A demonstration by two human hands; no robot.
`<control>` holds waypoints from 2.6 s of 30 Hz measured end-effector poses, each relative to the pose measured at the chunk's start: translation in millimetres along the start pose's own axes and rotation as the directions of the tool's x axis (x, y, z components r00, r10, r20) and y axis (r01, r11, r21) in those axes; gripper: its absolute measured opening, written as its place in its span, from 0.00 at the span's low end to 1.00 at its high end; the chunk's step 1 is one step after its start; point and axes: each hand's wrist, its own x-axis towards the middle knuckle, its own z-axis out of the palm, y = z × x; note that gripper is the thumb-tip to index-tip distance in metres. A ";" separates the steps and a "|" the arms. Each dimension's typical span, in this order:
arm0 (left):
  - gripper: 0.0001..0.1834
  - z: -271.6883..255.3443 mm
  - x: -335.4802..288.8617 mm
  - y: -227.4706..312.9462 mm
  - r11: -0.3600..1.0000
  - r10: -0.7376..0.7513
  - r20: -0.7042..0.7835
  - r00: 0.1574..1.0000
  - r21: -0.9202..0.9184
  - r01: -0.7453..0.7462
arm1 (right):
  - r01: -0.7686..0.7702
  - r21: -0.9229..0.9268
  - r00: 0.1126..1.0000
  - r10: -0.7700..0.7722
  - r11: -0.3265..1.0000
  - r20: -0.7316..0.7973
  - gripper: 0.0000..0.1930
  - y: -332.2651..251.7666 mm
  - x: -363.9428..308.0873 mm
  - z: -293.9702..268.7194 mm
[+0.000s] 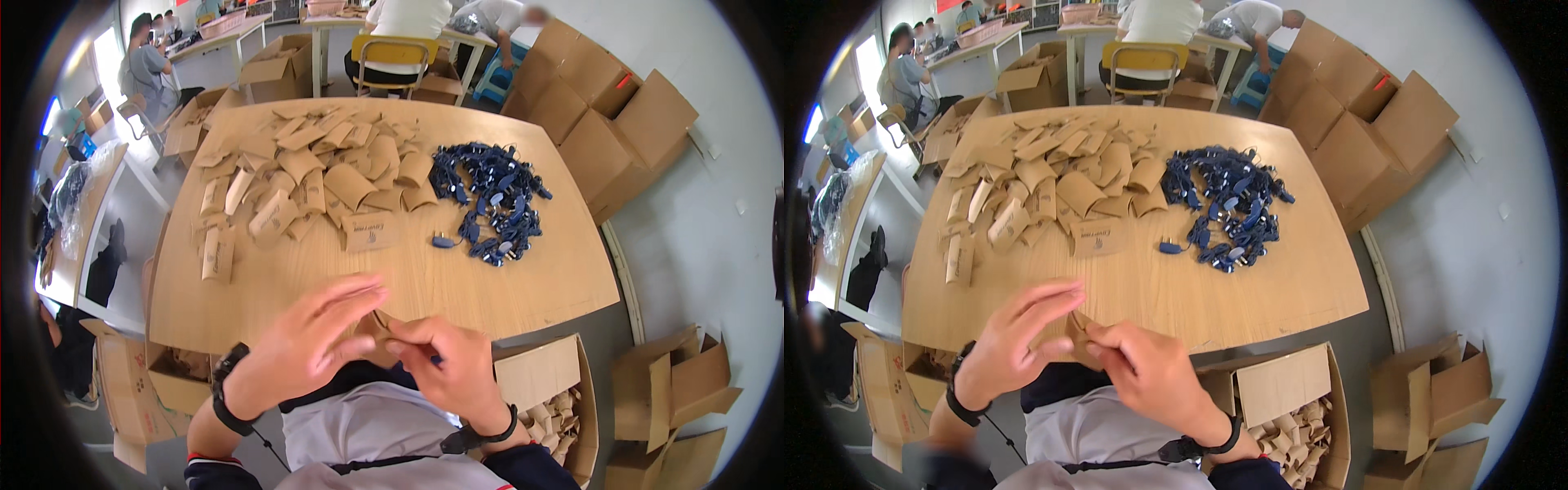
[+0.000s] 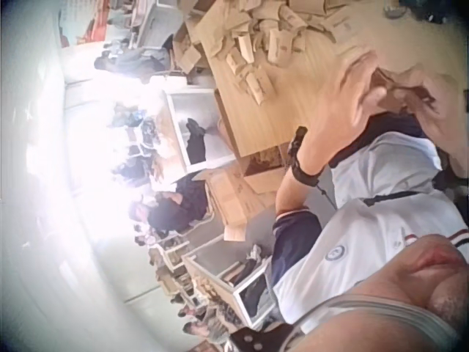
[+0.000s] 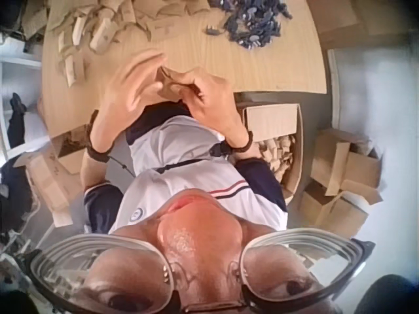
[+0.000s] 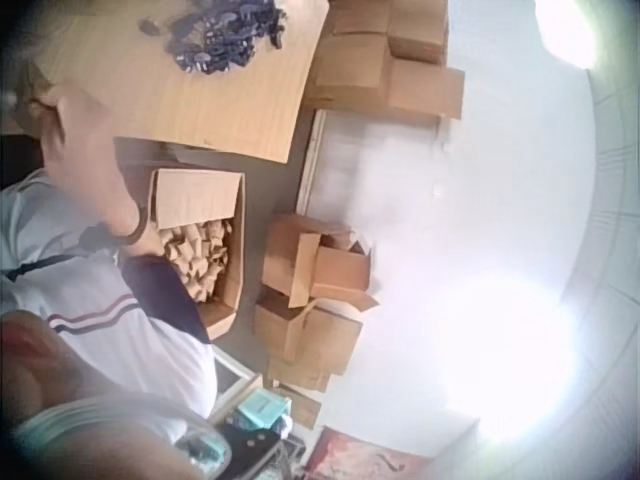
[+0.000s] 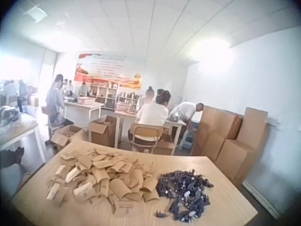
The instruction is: The recorder is placing small blue earphones into brown paper sleeves.
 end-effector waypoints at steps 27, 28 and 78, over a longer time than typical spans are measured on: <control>0.09 62.9 -4.8 36.1 0.847 -0.439 -0.396 0.806 -0.482 0.225 | 0.190 -0.202 0.928 -0.243 0.961 -0.283 0.15 17.5 -0.8 -4.2; 0.09 65.4 -5.7 39.2 0.840 -0.458 -0.389 0.799 -0.484 0.245 | 0.172 -0.431 0.930 -0.291 0.886 -0.226 0.17 25.0 -4.6 -9.8; 0.14 129.6 19.3 58.5 0.718 0.494 0.479 0.726 -0.695 -0.031 | -0.949 -0.302 0.287 0.152 -0.092 -0.946 0.37 154.8 -470.8 -167.8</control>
